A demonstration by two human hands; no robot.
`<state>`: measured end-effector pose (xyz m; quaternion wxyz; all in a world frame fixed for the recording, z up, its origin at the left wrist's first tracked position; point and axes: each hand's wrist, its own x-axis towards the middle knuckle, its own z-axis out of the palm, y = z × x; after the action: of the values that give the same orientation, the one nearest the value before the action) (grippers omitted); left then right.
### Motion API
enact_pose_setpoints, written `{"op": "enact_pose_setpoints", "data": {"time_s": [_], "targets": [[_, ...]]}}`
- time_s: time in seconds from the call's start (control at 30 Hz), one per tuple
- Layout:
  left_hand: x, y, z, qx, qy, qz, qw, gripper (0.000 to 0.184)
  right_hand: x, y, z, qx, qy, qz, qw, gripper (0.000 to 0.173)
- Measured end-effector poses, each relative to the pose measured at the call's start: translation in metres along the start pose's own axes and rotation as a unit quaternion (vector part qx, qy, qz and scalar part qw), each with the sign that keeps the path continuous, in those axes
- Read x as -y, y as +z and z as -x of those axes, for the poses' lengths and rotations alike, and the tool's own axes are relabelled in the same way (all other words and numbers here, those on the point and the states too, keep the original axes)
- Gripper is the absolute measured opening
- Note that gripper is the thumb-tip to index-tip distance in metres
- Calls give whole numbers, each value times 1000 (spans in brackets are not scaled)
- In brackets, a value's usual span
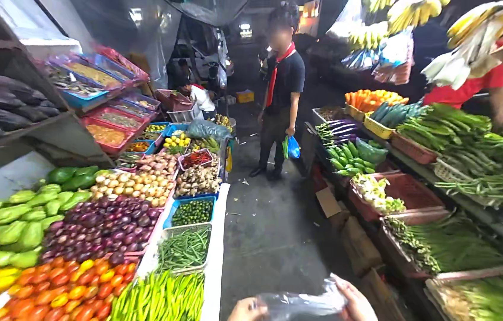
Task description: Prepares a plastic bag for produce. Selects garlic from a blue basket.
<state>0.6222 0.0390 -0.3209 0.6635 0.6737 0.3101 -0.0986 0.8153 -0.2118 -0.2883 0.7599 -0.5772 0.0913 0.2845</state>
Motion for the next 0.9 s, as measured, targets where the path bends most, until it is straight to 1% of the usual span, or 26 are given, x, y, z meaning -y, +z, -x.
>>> {"op": "enact_pose_setpoints", "data": {"time_s": [0.03, 0.07, 0.1, 0.13, 0.2, 0.23, 0.27, 0.33, 0.37, 0.4, 0.43, 0.47, 0.5, 0.53, 0.57, 0.63, 0.67, 0.73, 0.8, 0.83, 0.87, 0.9], "targets": [[-13, -11, -20, -16, -33, 4, 999, 48, 10, -7, -14, -33, 3, 2, 999, 27], [-31, -20, -38, -8, -46, 3, 999, 64, 21, -12, -27, -53, 2, 11, 999, 26], [-52, -26, -56, 6, -40, -3, 999, 75, 31, -13, -39, -69, -7, 27, 997, 25], [-76, -28, -74, 17, -22, -7, 1000, 81, 39, -12, -51, -83, -19, 42, 996, 22], [-123, -23, -102, 21, 24, -43, 999, 85, 46, -6, -71, -85, -38, 56, 994, 18], [-147, -19, -115, 21, 57, -78, 995, 86, 49, 1, -83, -71, -48, 67, 994, 19], [-171, -15, -130, 23, 99, -108, 989, 88, 52, 11, -98, -43, -57, 82, 994, 24], [-210, -2, -165, 41, 173, -139, 974, 89, 57, 35, -136, 38, -60, 73, 995, 38], [-224, 5, -184, 57, 186, -149, 969, 89, 60, 51, -156, 80, -46, 51, 994, 43], [-236, 9, -206, 74, 188, -164, 966, 86, 65, 68, -177, 121, -26, 34, 992, 48], [-245, 13, -228, 81, 187, -180, 962, 77, 74, 84, -200, 152, -6, 31, 988, 51], [-252, 14, -250, 68, 189, -179, 963, 61, 84, 97, -225, 175, 9, 43, 984, 50], [-259, 10, -268, 31, 192, -166, 967, 44, 95, 109, -252, 199, 21, 64, 978, 46], [-268, 1, -285, -18, 193, -142, 971, 31, 110, 120, -283, 230, 26, 92, 968, 40], [-279, -14, -300, -67, 186, -115, 974, 24, 129, 131, -313, 265, 30, 130, 955, 37], [-298, -49, -321, -153, 165, -57, 973, 19, 167, 156, -367, 347, 29, 228, 909, 47], [-305, -66, -327, -191, 155, -37, 968, 17, 184, 169, -391, 396, 30, 283, 873, 47], [-320, -100, -336, -248, 139, -20, 959, 17, 205, 200, -437, 478, 12, 389, 788, 46], [-329, -121, -339, -263, 131, -10, 956, 24, 214, 235, -472, 528, -39, 466, 709, 52], [-333, -128, -342, -262, 136, 1, 955, 28, 217, 255, -484, 546, -69, 484, 680, 54], [-337, -134, -347, -258, 147, 17, 955, 30, 220, 277, -494, 561, -96, 487, 662, 55], [-340, -139, -355, -257, 156, 32, 953, 32, 221, 298, -504, 571, -122, 477, 657, 54]]}}
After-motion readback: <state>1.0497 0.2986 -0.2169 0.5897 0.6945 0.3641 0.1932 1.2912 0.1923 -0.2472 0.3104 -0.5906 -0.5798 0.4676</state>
